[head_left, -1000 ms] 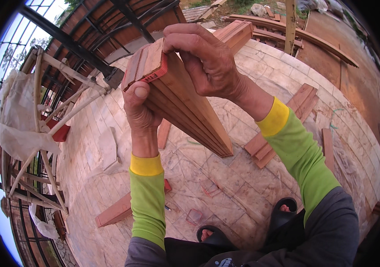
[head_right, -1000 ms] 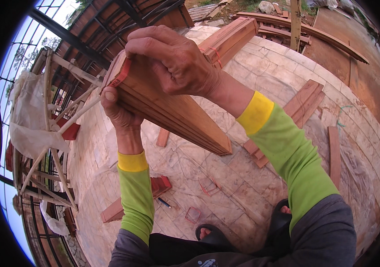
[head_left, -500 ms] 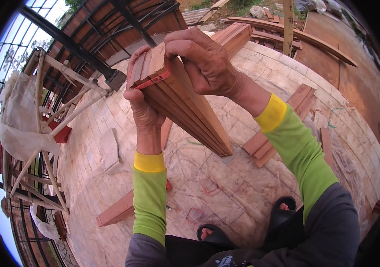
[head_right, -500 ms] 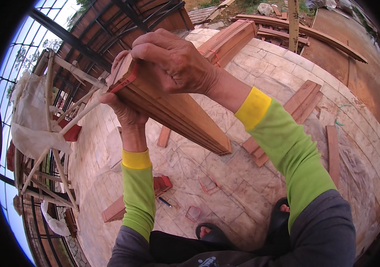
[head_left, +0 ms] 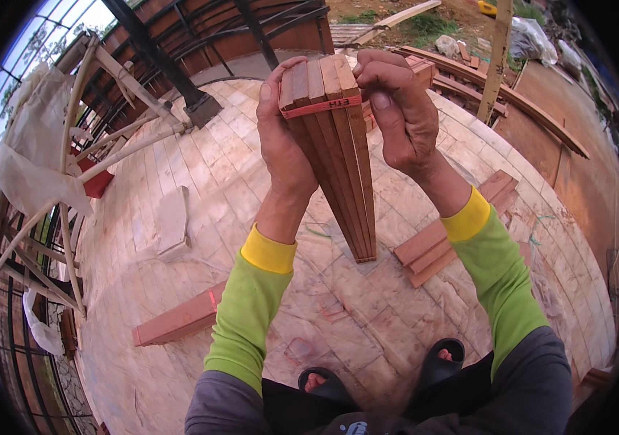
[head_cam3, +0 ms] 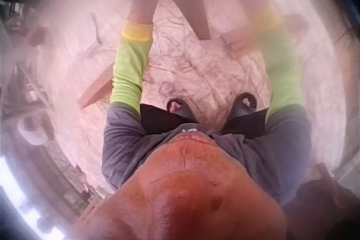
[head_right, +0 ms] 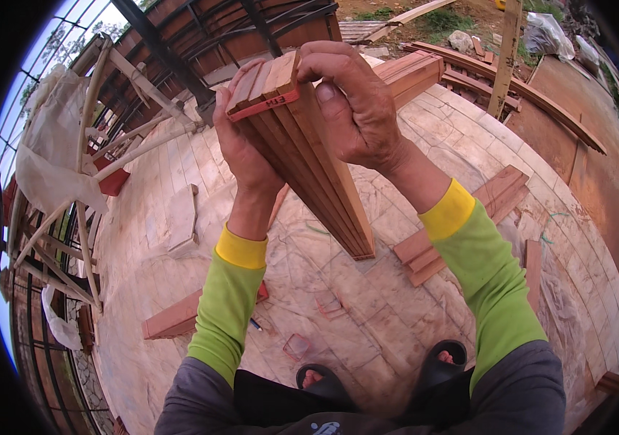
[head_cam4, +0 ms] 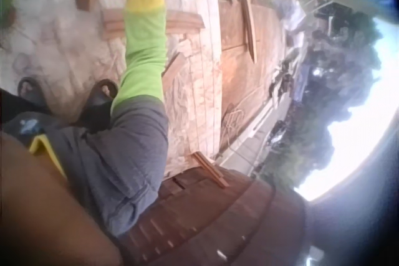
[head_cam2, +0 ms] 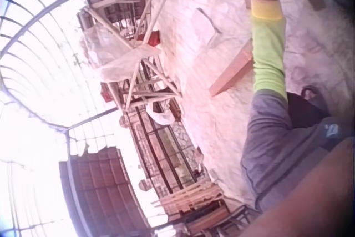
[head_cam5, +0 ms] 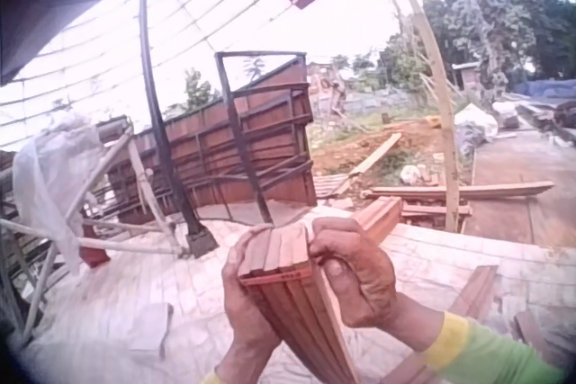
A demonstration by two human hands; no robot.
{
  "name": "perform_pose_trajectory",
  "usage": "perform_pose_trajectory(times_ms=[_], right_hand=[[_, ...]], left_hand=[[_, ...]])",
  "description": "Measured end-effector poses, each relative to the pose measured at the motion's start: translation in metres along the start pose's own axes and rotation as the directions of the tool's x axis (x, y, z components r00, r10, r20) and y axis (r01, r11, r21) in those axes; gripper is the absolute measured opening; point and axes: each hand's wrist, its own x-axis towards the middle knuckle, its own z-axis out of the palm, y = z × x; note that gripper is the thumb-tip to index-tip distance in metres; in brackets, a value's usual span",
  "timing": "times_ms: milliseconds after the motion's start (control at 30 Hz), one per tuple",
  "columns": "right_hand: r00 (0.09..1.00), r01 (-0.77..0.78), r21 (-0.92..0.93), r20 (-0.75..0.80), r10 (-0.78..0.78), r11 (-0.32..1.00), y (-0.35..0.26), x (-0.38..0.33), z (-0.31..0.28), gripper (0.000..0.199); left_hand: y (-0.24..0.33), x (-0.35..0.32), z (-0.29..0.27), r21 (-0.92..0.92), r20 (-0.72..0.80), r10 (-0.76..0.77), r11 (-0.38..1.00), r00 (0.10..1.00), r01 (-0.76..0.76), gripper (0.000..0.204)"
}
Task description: The person handles several reddish-brown wooden planks, aligning them and securing them with a red plastic tie. They then pick up a blue pen and mark the wood before placing the pieces onto a metal frame structure.
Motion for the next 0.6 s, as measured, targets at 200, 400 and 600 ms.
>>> perform_pose_trajectory(times_ms=[200, 400, 600], right_hand=[[1.0, -0.018, 0.022, -0.011, 0.019, 1.0, 0.0, 0.003, 0.005, 0.024], [0.996, 0.091, -0.114, 0.021, -0.09, 0.989, 0.008, 0.004, 0.005, 0.023], [0.996, 0.081, -0.138, 0.04, -0.076, 0.987, 0.008, 0.003, 0.007, 0.022]], left_hand=[[0.006, 0.008, -0.007, -0.02, -0.103, -0.008, 1.0, 0.995, 0.006, 0.04], [0.006, 0.011, -0.008, 0.207, -0.153, 0.1, 0.976, 0.983, -0.067, 0.042], [0.011, 0.008, 0.002, 0.305, -0.196, 0.23, 0.938, 0.953, -0.164, 0.03]])
